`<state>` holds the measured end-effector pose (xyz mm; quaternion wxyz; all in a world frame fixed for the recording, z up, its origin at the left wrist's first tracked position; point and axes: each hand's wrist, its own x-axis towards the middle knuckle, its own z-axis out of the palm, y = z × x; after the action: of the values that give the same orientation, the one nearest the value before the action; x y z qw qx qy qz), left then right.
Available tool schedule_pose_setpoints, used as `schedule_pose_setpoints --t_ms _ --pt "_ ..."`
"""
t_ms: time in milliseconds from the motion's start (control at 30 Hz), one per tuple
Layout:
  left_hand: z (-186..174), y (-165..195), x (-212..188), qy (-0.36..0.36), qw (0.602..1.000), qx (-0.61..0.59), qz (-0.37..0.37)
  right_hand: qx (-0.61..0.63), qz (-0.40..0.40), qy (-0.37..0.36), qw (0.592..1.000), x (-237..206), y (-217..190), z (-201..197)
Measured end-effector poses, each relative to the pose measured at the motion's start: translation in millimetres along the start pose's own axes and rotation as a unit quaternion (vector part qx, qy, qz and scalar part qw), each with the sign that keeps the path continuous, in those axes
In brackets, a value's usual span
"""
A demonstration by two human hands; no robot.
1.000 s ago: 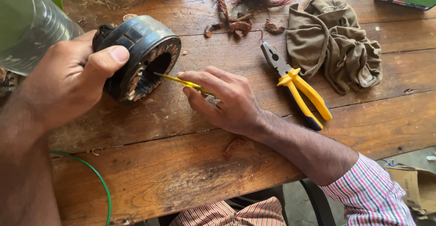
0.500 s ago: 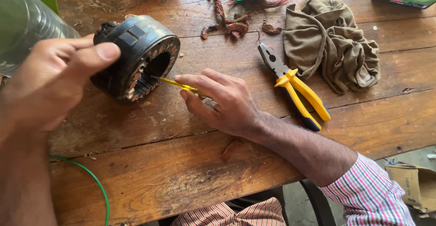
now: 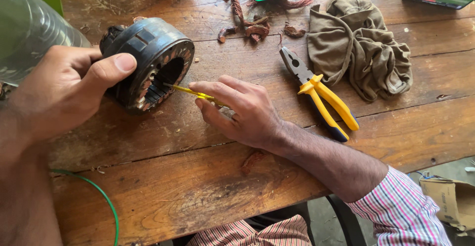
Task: The person holds a burnt electric motor stator on a wooden workbench and uses a screwdriver to pry and dig burnt copper windings out of the stator core, occasionally using pliers to pull out loosened wire pieces and turning the stator to work around it.
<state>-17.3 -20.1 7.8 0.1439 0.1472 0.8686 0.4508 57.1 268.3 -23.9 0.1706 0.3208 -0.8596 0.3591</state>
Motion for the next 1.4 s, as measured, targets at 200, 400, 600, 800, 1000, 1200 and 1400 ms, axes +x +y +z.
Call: schedule_pose_setpoints --t_ms 200,400,600,800,1000,1200,1400 --pt "2.4 -0.7 1.0 0.003 1.000 -0.005 -0.014 -0.003 0.003 -0.006 1.000 -0.5 0.2 -0.9" --pt "6.3 1.4 0.8 0.002 0.998 -0.055 -0.029 -0.006 0.005 -0.005 1.000 -0.4 -0.9 -0.6" --pt "7.1 -1.0 0.0 0.009 0.998 -0.050 -0.029 0.000 0.008 -0.009 1.000 -0.2 -1.1 -0.4" --pt "9.7 -3.5 1.3 0.019 0.998 -0.050 -0.019 0.004 -0.001 -0.006 1.000 -0.3 0.1 -0.4" --pt "12.0 1.5 2.0 0.026 0.998 -0.048 0.029 0.008 0.009 -0.012 1.000 0.1 -0.7 -1.5" --pt "12.8 13.7 -2.7 0.048 0.997 0.028 0.061 0.002 0.005 -0.003 1.000 0.6 -2.0 -1.9" --pt "14.6 22.6 -4.2 0.059 0.994 0.004 0.093 -0.003 0.005 0.010 1.000 1.5 -3.1 -1.0"
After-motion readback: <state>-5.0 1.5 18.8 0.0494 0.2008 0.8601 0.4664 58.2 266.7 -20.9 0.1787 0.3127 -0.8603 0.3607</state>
